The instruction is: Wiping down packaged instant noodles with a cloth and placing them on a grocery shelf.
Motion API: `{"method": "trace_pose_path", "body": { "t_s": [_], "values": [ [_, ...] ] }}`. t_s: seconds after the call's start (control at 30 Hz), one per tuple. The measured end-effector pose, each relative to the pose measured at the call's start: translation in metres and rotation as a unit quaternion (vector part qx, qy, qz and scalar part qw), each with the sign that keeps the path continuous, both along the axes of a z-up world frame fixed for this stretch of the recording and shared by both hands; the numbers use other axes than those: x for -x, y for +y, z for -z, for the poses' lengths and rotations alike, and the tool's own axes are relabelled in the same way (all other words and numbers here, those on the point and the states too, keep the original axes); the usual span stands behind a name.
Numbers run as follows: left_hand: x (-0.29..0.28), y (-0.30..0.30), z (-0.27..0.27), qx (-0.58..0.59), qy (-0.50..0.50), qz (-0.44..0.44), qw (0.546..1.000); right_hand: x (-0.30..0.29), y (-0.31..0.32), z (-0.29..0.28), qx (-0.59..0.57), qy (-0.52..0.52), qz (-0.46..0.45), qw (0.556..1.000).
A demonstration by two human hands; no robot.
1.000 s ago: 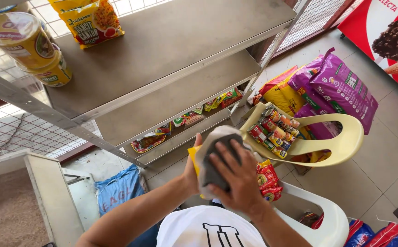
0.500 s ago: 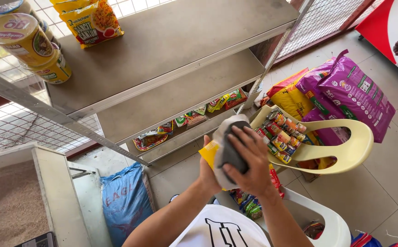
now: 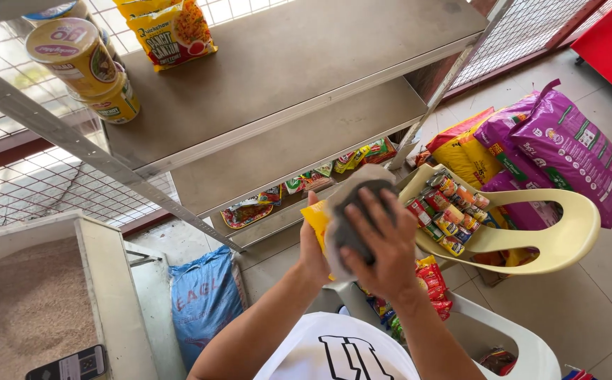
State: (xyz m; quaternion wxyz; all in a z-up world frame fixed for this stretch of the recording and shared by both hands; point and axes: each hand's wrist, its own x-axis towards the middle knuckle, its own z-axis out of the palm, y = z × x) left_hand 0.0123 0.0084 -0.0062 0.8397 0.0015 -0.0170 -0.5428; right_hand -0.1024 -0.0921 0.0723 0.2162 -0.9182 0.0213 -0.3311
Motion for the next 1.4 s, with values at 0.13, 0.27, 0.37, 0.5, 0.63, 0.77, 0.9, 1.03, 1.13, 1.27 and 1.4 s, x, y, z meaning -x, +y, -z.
{"method": "trace_pose_path", "body": {
  "t_s": [0.13, 0.27, 0.37, 0.5, 0.63, 0.77, 0.9, 1.03, 1.13, 1.27, 1.4],
  "values": [
    [-0.024, 0.023, -0.015, 0.053, -0.025, 0.033, 0.998, -0.007, 0.035, -0.014, 0.127, -0.029, -0.089, 0.988],
    [-0.030, 0.039, -0.040, 0.012, -0.038, 0.009, 0.999, -0.012, 0.012, 0.005, 0.179, -0.035, -0.099, 0.978],
    [-0.027, 0.042, -0.027, 0.013, -0.004, -0.015, 1.000, -0.020, 0.008, 0.002, 0.077, -0.004, -0.025, 0.997],
    [-0.029, 0.043, -0.016, 0.046, 0.029, 0.015, 0.998, -0.029, 0.044, -0.013, 0.055, -0.006, 0.041, 0.998],
    [-0.040, 0.059, -0.008, 0.122, 0.035, 0.076, 0.989, -0.030, 0.084, -0.015, 0.132, -0.025, -0.054, 0.989],
    [-0.050, 0.080, -0.028, 0.072, 0.004, 0.046, 0.996, -0.032, 0.080, -0.005, 0.090, -0.064, -0.111, 0.988],
    [-0.048, 0.089, -0.051, 0.032, 0.013, 0.015, 0.999, -0.036, 0.081, -0.018, 0.071, -0.059, 0.041, 0.995],
    [-0.040, 0.087, -0.048, 0.017, 0.004, 0.033, 0.999, -0.036, 0.099, -0.012, 0.005, -0.013, 0.100, 0.995],
    [-0.047, 0.088, -0.018, 0.075, 0.013, 0.086, 0.993, -0.035, 0.132, -0.016, 0.086, 0.000, 0.085, 0.993],
    [-0.046, 0.082, -0.004, 0.088, 0.012, 0.091, 0.992, -0.025, 0.132, -0.013, 0.115, -0.020, 0.051, 0.992],
    [-0.031, 0.084, -0.032, 0.026, 0.016, 0.116, 0.993, -0.011, 0.104, -0.011, 0.086, 0.018, 0.108, 0.990]
  ]
}}
